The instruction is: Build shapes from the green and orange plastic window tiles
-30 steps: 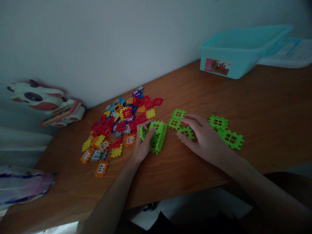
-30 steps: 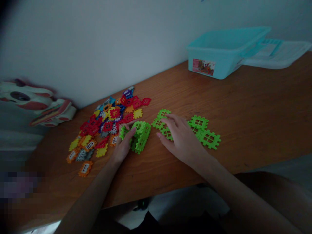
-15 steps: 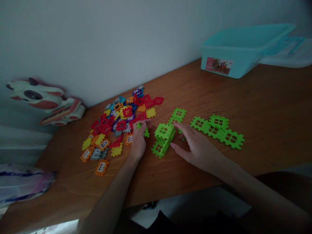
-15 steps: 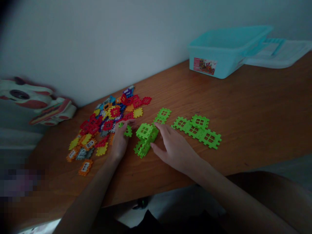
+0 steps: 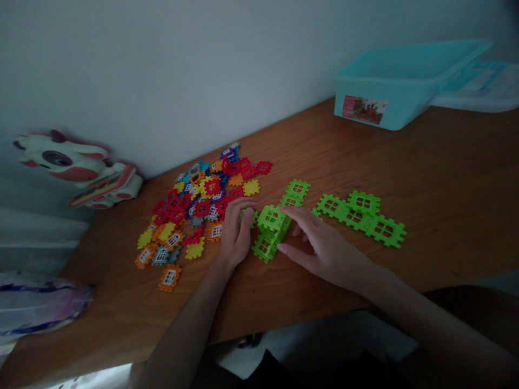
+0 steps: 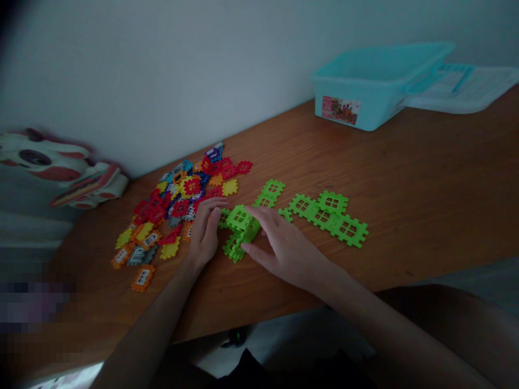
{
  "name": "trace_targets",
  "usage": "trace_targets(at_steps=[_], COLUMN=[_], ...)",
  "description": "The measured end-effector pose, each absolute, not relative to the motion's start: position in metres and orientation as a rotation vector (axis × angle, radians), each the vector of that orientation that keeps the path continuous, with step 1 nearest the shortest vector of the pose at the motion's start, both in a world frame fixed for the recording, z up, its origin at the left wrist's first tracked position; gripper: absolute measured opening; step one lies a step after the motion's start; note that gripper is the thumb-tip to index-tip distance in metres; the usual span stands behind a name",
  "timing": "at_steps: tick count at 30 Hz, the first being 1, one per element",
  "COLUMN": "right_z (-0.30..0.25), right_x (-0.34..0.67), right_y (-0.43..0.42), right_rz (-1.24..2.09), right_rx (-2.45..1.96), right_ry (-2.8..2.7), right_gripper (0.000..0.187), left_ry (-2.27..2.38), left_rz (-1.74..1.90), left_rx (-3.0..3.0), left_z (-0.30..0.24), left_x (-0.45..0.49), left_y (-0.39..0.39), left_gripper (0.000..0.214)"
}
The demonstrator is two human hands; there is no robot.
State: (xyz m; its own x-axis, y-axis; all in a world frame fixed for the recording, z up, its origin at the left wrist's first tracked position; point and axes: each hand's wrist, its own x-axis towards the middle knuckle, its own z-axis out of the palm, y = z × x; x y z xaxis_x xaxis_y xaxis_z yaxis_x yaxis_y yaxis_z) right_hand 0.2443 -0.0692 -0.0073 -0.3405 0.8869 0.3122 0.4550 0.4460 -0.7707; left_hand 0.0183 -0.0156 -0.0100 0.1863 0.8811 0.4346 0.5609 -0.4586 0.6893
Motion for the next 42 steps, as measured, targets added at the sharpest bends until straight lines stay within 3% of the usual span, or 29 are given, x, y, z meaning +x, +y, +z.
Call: trace_targets(at_steps=[6,11,16,22,24,28,34,42], right_z=[-0.014,0.001,0.006,-0.004,-0.008,-0.013,-0.013,-0.010], right_x=[0.235,0.241,0.245,0.241,0.239,0.239,0.244,0.246], right_y=[-0.068,-0.069,-0.071,-0.072,-0.071,-0.068,-0.065,-0.065], right_rz=[0.964,0.705,0.449,0.572,0.649,0.659,0.595,0.491], right_rx=[-1.073,-0.944,-0.838,-1.015,-1.033,-1.024,-1.102,-1.104], right_ry=[-1.679,-1.842,-1.876,-1.825,-1.896,-1.975,-2.018,-2.002], right_gripper=[0.042,0.042,0.041,0.079,0.083,0.063,0.050,0.046], left_ry=[1.136,0.977,0.851,0.769,0.741,0.707,0.801,0.792], left_rz=[1.064,1.053,0.902,1.142,1.163,1.139,1.122,1.134], left_rx=[2.239,1.919,1.649,1.303,1.133,0.905,0.967,1.048], left_z=[-0.012,-0.005,0.005,-0.010,-0.013,-0.008,-0.004,-0.005], left_x=[0.025,0.025,0.025,0.036,0.041,0.051,0.051,0.051], left_y=[-0.024,-0.028,-0.030,-0.040,-0.043,-0.043,-0.035,-0.035], left_gripper=[0.027,0.042,0.042,0.058,0.061,0.064,0.053,0.031])
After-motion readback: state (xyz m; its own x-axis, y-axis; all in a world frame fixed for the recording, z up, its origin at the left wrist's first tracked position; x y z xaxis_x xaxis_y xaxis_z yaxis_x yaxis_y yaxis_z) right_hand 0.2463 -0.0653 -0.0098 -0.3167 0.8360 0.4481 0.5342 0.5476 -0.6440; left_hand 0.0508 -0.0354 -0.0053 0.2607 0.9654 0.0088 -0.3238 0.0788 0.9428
